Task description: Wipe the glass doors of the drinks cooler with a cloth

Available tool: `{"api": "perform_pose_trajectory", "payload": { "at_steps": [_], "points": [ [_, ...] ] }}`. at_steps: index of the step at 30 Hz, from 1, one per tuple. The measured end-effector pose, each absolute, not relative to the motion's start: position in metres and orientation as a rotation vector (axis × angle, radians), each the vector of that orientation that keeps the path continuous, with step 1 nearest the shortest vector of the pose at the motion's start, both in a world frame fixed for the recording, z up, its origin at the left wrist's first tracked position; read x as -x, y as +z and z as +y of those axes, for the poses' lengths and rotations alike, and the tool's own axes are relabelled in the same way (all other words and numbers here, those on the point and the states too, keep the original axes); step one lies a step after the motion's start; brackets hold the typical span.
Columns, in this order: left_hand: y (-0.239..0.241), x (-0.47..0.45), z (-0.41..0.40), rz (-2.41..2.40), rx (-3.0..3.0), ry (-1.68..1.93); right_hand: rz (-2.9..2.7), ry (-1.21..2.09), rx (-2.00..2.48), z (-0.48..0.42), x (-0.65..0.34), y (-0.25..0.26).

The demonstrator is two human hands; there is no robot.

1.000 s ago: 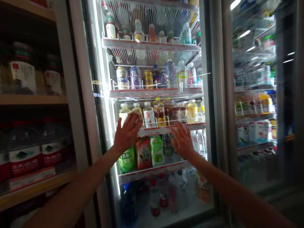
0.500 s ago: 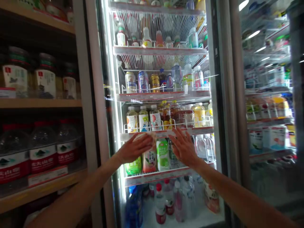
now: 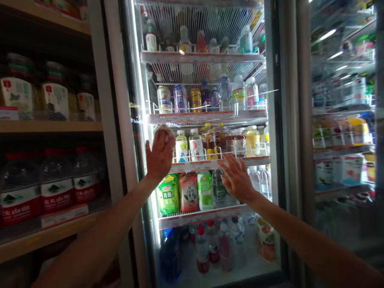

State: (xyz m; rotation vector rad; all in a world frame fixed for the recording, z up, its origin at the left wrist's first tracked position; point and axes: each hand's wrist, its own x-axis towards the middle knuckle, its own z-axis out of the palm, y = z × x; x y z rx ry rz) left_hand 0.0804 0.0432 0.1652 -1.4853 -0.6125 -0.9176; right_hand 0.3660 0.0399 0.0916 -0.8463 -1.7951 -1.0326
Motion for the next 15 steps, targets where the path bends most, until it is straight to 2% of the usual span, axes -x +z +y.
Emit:
{"api": "perform_pose_trajectory", "payload": {
  "at_steps": [4, 9, 10, 13, 15],
  "points": [
    [0.166, -0.087, 0.045, -0.416, 1.704, -0.598, -1.824, -1.041, 0.816, 0.038, -0.373, 0.093],
    [0.176, -0.094, 0.047, -0.795, 1.414, -1.046, -1.795, -0.989, 0.862, 0.038, -0.379, 0.092],
    [0.175, -0.096, 0.047, -0.746, 1.449, -0.992, -1.799, -0.993, 0.853, 0.039, -0.379, 0.092],
    [0.173, -0.099, 0.047, -0.443, 1.72, -0.513, -1.824, -1.012, 0.805, 0.039, -0.38, 0.092],
    [0.179, -0.096, 0.047, -0.483, 1.723, -0.516, -1.818, -1.0, 0.8, 0.04, -0.38, 0.093]
  ]
}}
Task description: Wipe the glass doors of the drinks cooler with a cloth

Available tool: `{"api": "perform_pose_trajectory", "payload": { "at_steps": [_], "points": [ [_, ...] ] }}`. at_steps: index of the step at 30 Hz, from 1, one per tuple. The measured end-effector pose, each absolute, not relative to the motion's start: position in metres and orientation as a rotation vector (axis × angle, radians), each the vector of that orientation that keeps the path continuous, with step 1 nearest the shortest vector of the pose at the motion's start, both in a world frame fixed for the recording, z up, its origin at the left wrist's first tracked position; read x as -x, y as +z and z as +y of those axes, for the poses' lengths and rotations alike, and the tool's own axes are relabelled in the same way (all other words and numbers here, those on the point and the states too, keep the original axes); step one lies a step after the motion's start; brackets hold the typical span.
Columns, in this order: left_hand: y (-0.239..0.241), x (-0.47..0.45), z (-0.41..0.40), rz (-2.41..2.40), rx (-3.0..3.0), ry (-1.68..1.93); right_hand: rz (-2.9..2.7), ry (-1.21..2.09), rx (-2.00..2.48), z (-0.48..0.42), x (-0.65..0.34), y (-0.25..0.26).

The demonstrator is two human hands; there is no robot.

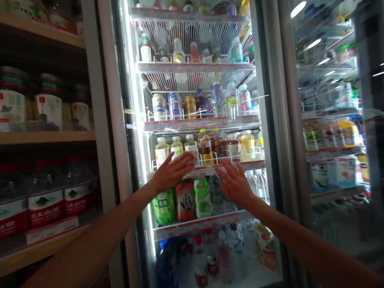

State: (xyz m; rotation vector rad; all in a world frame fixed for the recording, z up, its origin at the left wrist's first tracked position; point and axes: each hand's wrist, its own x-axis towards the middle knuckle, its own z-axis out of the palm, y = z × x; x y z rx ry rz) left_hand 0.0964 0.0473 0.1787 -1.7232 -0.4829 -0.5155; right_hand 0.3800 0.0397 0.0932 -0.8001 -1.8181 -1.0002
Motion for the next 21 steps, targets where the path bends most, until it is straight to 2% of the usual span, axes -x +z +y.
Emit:
{"api": "perform_pose_trajectory", "payload": {
  "at_steps": [3, 4, 8, 9, 13, 14, 19, 21],
  "points": [
    [0.19, -0.095, 0.048, -0.782, 1.46, -0.946, -1.782, -0.974, 0.824, 0.041, -0.381, 0.096],
    [0.191, -0.096, 0.048, -0.797, 1.43, -0.976, -1.776, -0.973, 0.83, 0.041, -0.381, 0.097],
    [0.19, -0.104, 0.049, -0.449, 1.716, -0.501, -1.772, -0.994, 0.852, 0.044, -0.384, 0.099],
    [0.193, -0.105, 0.049, -0.429, 1.734, -0.476, -1.761, -0.998, 0.87, 0.045, -0.386, 0.099],
    [0.202, -0.108, 0.052, -0.753, 1.489, -0.977, -1.698, -0.993, 0.97, 0.05, -0.401, 0.096],
    [0.2, -0.111, 0.053, -0.768, 1.474, -1.01, -1.694, -0.994, 0.982, 0.051, -0.404, 0.095],
    [0.186, -0.135, 0.058, -0.332, 1.752, -0.467, -1.745, -1.03, 0.961, 0.049, -0.42, 0.087],
    [0.19, -0.144, 0.059, -0.429, 1.691, -0.579, -1.729, -1.032, 0.973, 0.046, -0.425, 0.085]
  ]
}}
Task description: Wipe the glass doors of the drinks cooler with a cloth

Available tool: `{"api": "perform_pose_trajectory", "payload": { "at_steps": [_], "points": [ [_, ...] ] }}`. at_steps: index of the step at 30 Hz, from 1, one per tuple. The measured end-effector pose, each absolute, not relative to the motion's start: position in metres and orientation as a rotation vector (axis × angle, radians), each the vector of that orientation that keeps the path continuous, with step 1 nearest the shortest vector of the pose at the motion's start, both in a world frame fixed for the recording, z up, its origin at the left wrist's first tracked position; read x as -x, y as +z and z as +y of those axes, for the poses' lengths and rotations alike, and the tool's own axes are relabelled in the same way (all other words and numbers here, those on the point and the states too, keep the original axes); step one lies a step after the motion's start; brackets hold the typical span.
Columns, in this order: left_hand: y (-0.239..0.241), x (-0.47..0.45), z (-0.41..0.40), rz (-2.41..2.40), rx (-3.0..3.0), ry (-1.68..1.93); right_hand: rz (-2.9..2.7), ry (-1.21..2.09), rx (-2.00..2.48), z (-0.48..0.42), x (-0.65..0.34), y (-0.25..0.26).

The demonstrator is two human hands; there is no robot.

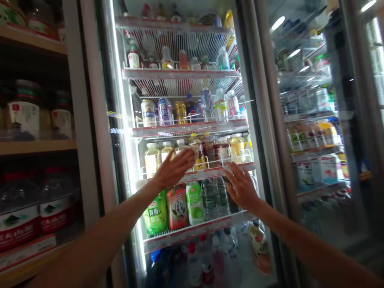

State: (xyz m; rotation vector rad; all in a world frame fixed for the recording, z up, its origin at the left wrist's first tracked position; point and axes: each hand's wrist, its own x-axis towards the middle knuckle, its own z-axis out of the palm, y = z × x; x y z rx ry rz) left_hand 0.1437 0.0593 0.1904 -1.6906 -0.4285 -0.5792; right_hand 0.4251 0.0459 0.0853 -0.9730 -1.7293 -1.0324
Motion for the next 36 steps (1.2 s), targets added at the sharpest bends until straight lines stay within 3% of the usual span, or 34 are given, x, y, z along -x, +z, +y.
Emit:
{"api": "perform_pose_trajectory", "payload": {
  "at_steps": [3, 8, 13, 18, 23, 27, 32, 36],
  "points": [
    [0.195, -0.158, 0.062, -0.658, 1.54, -0.879, -1.709, -1.031, 0.994, 0.041, -0.434, 0.084],
    [0.187, -0.184, 0.066, -0.27, 1.789, -0.436, -1.71, -1.022, 1.039, 0.036, -0.452, 0.077],
    [0.193, -0.196, 0.067, -0.595, 1.617, -0.849, -1.669, -1.035, 1.066, 0.032, -0.47, 0.069],
    [0.196, -0.202, 0.071, -0.184, 1.853, -0.383, -1.67, -1.063, 1.069, 0.029, -0.479, 0.066],
    [0.201, -0.216, 0.075, -0.571, 1.645, -0.857, -1.66, -1.037, 1.092, 0.029, -0.483, 0.063],
    [0.189, -0.233, 0.077, -0.184, 1.819, -0.425, -1.663, -1.004, 1.118, 0.028, -0.488, 0.059],
    [0.179, -0.256, 0.084, -0.448, 1.734, -0.721, -1.644, -1.008, 1.17, 0.026, -0.5, 0.053],
    [0.156, -0.282, 0.088, -0.015, 1.966, -0.327, -1.644, -1.033, 1.193, 0.022, -0.514, 0.047]
  ]
}}
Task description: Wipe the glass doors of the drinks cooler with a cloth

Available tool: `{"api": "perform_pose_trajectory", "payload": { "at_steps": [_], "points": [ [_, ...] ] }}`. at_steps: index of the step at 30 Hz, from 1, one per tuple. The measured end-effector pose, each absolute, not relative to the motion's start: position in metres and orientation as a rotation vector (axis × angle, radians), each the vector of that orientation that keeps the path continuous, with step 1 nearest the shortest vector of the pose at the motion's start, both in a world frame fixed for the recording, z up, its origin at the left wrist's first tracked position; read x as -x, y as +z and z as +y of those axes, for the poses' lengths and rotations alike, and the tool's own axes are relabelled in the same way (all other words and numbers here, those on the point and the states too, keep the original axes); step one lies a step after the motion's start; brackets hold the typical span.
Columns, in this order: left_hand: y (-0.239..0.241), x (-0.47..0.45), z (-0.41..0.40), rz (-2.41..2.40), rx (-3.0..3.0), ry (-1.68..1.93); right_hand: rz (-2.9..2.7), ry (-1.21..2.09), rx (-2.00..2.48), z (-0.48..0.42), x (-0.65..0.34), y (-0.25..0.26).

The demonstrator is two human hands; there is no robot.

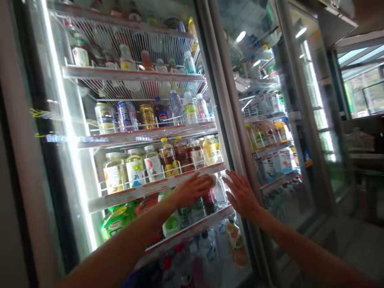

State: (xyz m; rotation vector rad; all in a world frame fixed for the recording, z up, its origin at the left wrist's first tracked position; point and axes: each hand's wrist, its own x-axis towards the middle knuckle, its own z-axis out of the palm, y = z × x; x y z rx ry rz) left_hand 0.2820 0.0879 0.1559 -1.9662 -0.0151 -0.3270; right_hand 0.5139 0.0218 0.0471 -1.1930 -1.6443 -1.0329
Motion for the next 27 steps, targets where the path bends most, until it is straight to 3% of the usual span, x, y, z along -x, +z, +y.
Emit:
{"api": "perform_pose_trajectory", "payload": {
  "at_steps": [2, 7, 14, 18, 23, 27],
  "points": [
    [0.16, -0.298, 0.091, 0.079, 2.015, -0.211, -1.646, -1.056, 1.218, 0.018, -0.524, 0.044],
    [0.181, -0.344, 0.098, -0.285, 1.971, -0.526, -1.589, -1.101, 1.289, 0.008, -0.556, 0.035],
    [0.115, -0.382, 0.098, -0.053, 2.063, -0.313, -1.568, -1.103, 1.328, -0.007, -0.581, 0.031],
    [0.11, -0.379, 0.101, -0.184, 2.042, -0.403, -1.557, -1.086, 1.345, -0.01, -0.579, 0.034],
    [0.096, -0.36, 0.094, 0.022, 2.073, -0.243, -1.587, -1.093, 1.316, -0.007, -0.568, 0.033],
    [0.103, -0.344, 0.094, -0.234, 2.027, -0.413, -1.597, -1.082, 1.295, -0.002, -0.556, 0.03]
  ]
}}
